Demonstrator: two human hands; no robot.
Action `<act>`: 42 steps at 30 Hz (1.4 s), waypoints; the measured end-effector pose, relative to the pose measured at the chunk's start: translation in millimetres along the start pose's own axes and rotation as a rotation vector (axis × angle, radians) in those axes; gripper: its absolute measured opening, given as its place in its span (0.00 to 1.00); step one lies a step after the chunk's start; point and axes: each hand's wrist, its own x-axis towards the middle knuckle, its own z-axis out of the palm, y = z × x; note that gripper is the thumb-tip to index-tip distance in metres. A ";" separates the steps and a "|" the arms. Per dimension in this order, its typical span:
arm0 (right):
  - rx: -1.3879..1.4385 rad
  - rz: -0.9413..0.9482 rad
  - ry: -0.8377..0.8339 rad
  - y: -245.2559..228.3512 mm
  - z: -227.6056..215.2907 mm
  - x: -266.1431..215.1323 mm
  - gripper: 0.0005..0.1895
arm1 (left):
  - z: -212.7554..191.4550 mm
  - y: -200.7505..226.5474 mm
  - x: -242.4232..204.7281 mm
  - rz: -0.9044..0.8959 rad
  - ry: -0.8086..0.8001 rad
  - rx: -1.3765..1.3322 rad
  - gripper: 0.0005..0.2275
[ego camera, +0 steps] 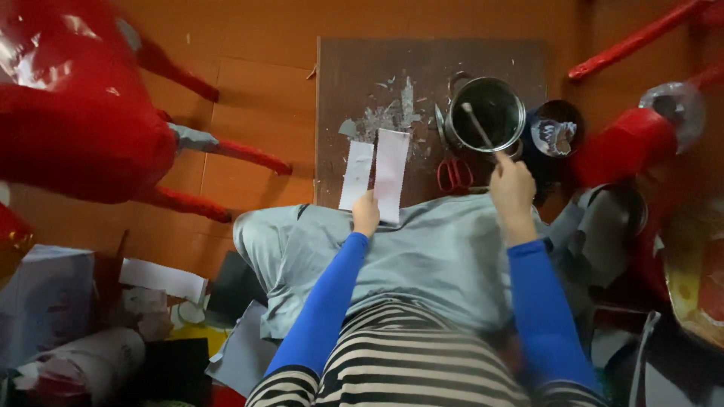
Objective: Applying red paper strips and decorative elements to a large paper mache horse structure.
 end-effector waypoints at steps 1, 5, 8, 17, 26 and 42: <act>0.091 -0.045 0.072 -4.7 5.2 -5.5 0.16 | -6.9 5.0 -3.9 0.035 0.046 -0.011 0.10; 0.637 0.067 0.035 4.4 78.4 -12.2 0.12 | -19.1 0.9 -5.3 0.025 0.203 -0.097 0.05; 1.144 0.373 -0.256 -30.4 59.5 -18.0 0.13 | -26.7 -31.4 3.0 -0.223 0.139 -0.405 0.08; 0.432 -0.484 -0.294 -156.7 58.0 -48.6 0.17 | -34.9 -41.8 -0.1 -0.526 -0.003 -1.061 0.17; 0.055 -0.453 -0.359 -202.3 132.0 -4.9 0.20 | -59.8 -15.9 0.5 -0.707 -0.138 -1.100 0.32; 0.092 -0.328 -0.501 -140.6 35.9 -183.9 0.22 | -16.0 -69.1 4.7 -0.934 -0.205 -1.404 0.23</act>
